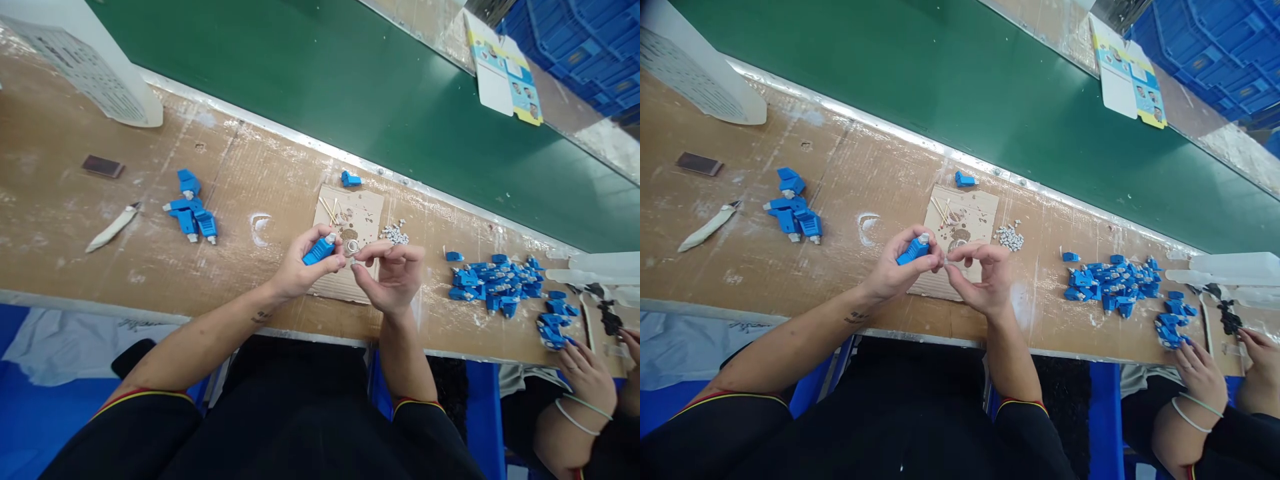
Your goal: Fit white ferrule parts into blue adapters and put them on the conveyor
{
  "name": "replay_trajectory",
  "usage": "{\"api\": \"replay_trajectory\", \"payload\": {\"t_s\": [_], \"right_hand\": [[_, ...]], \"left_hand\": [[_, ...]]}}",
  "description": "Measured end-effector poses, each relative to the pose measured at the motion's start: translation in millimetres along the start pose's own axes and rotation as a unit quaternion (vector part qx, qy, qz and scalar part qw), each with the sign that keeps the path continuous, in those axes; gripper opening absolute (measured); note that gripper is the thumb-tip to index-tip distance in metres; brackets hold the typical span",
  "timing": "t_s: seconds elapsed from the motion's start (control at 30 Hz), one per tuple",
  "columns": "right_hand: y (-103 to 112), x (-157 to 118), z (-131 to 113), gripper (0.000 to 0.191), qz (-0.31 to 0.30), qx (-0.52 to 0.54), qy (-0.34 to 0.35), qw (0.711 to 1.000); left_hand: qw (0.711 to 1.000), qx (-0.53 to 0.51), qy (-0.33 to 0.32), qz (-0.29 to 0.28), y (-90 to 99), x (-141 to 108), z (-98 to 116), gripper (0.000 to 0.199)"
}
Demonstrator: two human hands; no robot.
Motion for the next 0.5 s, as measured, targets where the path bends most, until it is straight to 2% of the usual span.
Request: {"api": "replay_trajectory", "payload": {"t_s": [0.07,0.13,0.27,0.33,0.5], "right_hand": [[11,3,12,0.041,-0.037,-0.027,-0.028,0.999],[21,3,30,0.039,-0.101,-0.063,-0.079,0.99],[26,-2,63,0.034,-0.232,-0.103,-0.168,0.953],[24,-4,71,0.033,-0.26,-0.109,-0.186,0.941],[19,-6,73,0.031,-0.279,-0.114,-0.187,0.935]], "left_hand": [[0.999,-0.048,0.016,0.008,4.2,1,6,0.042],[0.995,-0.097,0.029,0.026,10.6,3,12,0.037],[0.988,-0.128,0.038,0.076,21.7,5,18,0.019],[0.987,-0.128,0.04,0.088,23.4,6,16,0.014],[0.988,-0.119,0.043,0.092,22.8,7,12,0.013]]}}
Point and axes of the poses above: each hand's wrist, its own x-axis towards the middle knuckle, its own y-axis out of the back of the hand, z = x × y, the point moved 7 cm from there along x, towards the middle knuckle, and after that the axes turned 11 degrees about y, right-handed, at the moved point
